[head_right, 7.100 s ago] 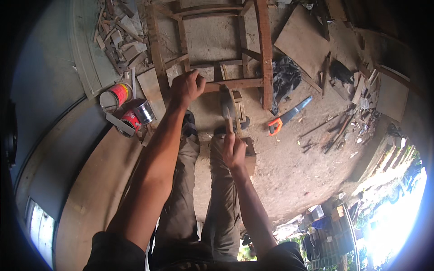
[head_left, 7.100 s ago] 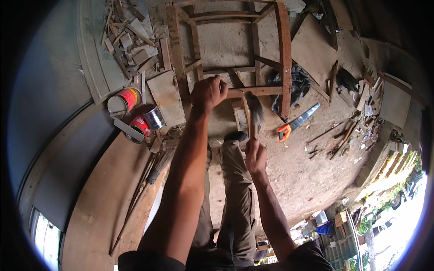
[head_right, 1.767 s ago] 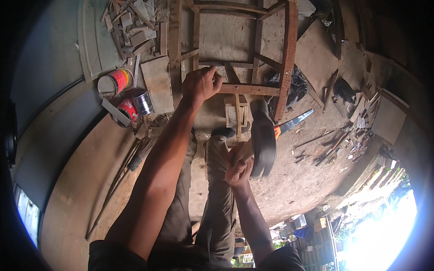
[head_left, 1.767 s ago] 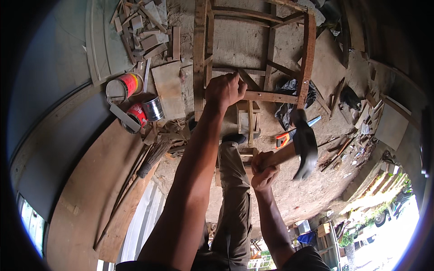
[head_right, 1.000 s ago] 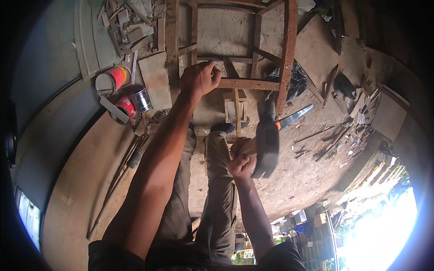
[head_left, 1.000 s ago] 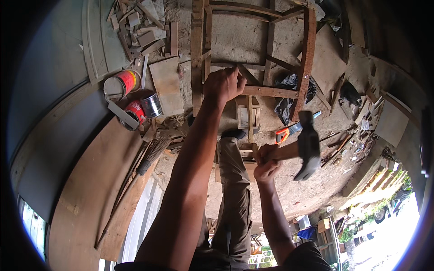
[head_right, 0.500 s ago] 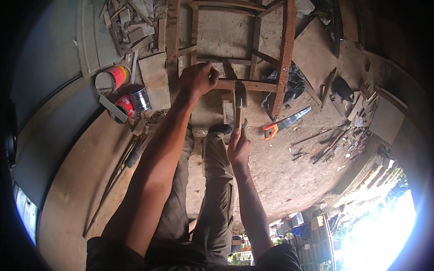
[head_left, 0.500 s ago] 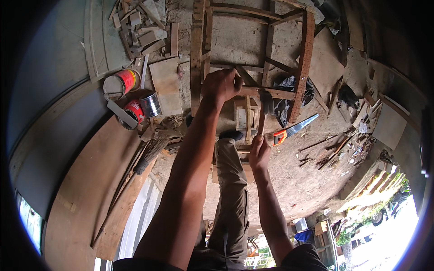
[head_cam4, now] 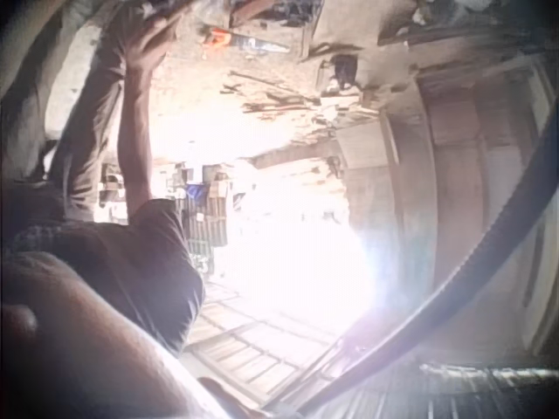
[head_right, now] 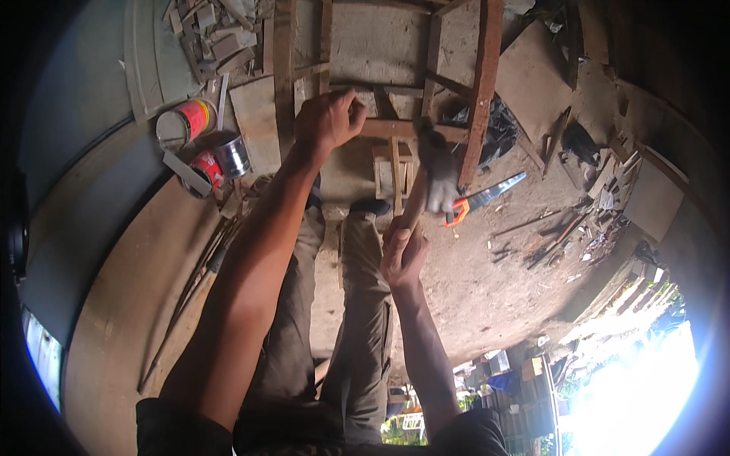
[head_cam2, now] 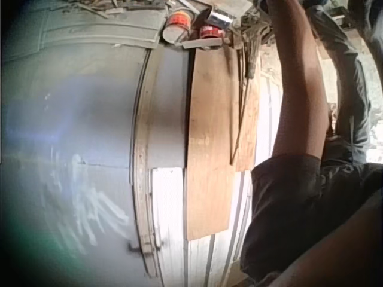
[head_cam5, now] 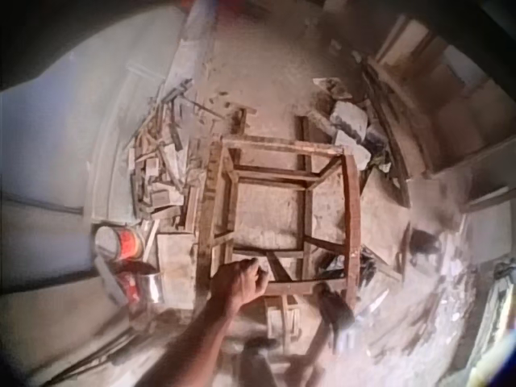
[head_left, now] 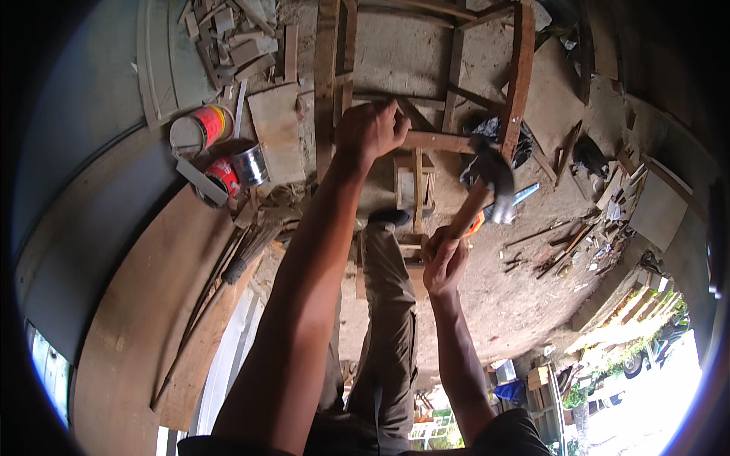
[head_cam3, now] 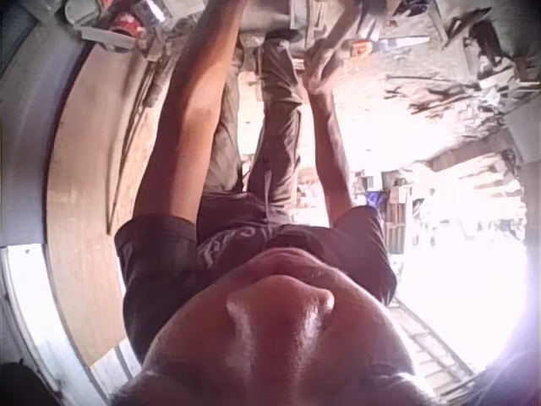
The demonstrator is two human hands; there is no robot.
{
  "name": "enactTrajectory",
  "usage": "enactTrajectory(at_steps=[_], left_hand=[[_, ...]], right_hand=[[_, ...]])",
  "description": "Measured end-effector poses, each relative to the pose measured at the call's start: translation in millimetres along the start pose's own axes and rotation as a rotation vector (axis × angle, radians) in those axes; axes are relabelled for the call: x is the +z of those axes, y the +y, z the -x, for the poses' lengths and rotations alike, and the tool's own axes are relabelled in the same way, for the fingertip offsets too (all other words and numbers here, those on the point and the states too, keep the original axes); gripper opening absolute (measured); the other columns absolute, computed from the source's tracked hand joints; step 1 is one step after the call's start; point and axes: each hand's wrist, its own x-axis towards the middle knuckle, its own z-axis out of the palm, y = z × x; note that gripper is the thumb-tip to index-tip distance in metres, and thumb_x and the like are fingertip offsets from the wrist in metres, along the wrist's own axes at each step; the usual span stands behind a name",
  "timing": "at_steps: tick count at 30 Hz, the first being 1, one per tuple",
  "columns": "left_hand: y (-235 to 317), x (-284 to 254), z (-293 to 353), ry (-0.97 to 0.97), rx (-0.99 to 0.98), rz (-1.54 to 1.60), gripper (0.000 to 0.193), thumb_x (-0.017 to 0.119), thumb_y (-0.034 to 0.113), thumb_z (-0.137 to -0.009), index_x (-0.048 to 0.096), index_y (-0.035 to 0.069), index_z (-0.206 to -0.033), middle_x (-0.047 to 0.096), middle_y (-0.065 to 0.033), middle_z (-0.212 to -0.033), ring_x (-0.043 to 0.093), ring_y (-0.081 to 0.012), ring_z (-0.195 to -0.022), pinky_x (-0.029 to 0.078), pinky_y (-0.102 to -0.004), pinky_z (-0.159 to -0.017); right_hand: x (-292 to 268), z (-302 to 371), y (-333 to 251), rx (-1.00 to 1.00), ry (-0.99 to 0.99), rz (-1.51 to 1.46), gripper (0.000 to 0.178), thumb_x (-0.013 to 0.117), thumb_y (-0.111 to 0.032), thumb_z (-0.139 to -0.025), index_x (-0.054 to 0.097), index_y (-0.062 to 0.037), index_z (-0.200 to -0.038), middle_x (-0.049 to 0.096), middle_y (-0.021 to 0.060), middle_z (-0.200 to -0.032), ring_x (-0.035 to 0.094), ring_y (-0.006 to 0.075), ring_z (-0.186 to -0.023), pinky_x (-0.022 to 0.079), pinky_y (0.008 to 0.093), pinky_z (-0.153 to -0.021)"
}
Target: The person assembles a wooden frame by hand, using a hammer to drive nails into the joints. They position and align wooden slats, then secure them with nails.
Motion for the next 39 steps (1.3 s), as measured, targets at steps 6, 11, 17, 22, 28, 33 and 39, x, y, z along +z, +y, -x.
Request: enactTrajectory(at_steps=[6,11,17,22,28,33,39], left_hand=[[1,-3,0,-0.106,-0.030,-0.017,0.031,0.057,0.040,-0.083,0.061,0.009,-0.082,0.065,-0.0120,-0.067,0.066,-0.0284,-0.061,0.054,-0.0394,-0.056],[-6,2,1,0.009,-0.007,-0.063,0.025,0.056,0.034,-0.082,0.059,0.009,-0.080,0.064,-0.0120,-0.065,0.065,-0.0296,-0.060,0.053,-0.0409,-0.056],[-2,8,5,-0.020,-0.025,-0.039,0.027,0.054,0.035,-0.083,0.058,0.009,-0.080,0.065,-0.0133,-0.068,0.065,-0.0304,-0.061,0.054,-0.0415,-0.056],[-3,4,3,-0.057,-0.031,-0.101,0.028,0.053,0.036,-0.084,0.057,0.009,-0.080,0.065,-0.0142,-0.071,0.066,-0.0314,-0.063,0.054,-0.0427,-0.056],[-7,4,2,-0.007,-0.022,-0.044,0.027,0.055,0.036,-0.083,0.059,0.009,-0.081,0.065,-0.0127,-0.068,0.066,-0.0312,-0.062,0.054,-0.0428,-0.056],[-1,1,2,-0.043,-0.044,-0.088,0.025,0.054,0.034,-0.082,0.059,0.009,-0.079,0.064,-0.0126,-0.065,0.065,-0.0315,-0.059,0.054,-0.0420,-0.055],[-7,5,6,0.035,-0.043,-0.021,0.024,0.055,0.032,-0.082,0.058,0.009,-0.077,0.063,-0.0124,-0.064,0.064,-0.0326,-0.060,0.053,-0.0426,-0.054]], right_hand=[[-2,-15,38,0.132,-0.138,0.440,0.051,0.035,-0.043,-0.099,0.052,0.0045,-0.091,0.050,0.0135,-0.055,0.053,0.0233,-0.050,0.039,0.0369,-0.047],[-5,-12,16,-0.142,-0.160,0.294,0.042,0.032,-0.034,-0.100,0.051,0.0006,-0.086,0.049,0.0152,-0.056,0.054,0.0357,-0.050,0.039,0.0399,-0.047],[-4,-8,29,0.135,-0.073,0.461,0.050,0.030,-0.039,-0.101,0.048,0.0004,-0.077,0.041,0.0083,-0.052,0.041,0.0173,-0.045,0.033,0.0352,-0.044],[-7,2,-11,-0.174,-0.047,0.325,0.052,0.030,-0.042,-0.101,0.047,0.0002,-0.076,0.043,0.0030,-0.053,0.043,0.0151,-0.047,0.034,0.0320,-0.045],[-6,-14,5,0.148,-0.109,0.464,0.046,0.037,-0.039,-0.100,0.052,0.0035,-0.089,0.050,0.0215,-0.056,0.055,0.0435,-0.053,0.040,0.0436,-0.047],[-12,-6,1,-0.153,-0.072,0.315,0.048,0.037,-0.042,-0.098,0.052,0.0031,-0.089,0.051,0.0197,-0.056,0.057,0.0414,-0.052,0.041,0.0443,-0.046],[-22,-8,12,0.134,-0.134,0.404,0.045,0.036,-0.038,-0.099,0.054,0.0024,-0.091,0.053,0.0240,-0.063,0.055,0.0467,-0.058,0.040,0.0473,-0.047]])
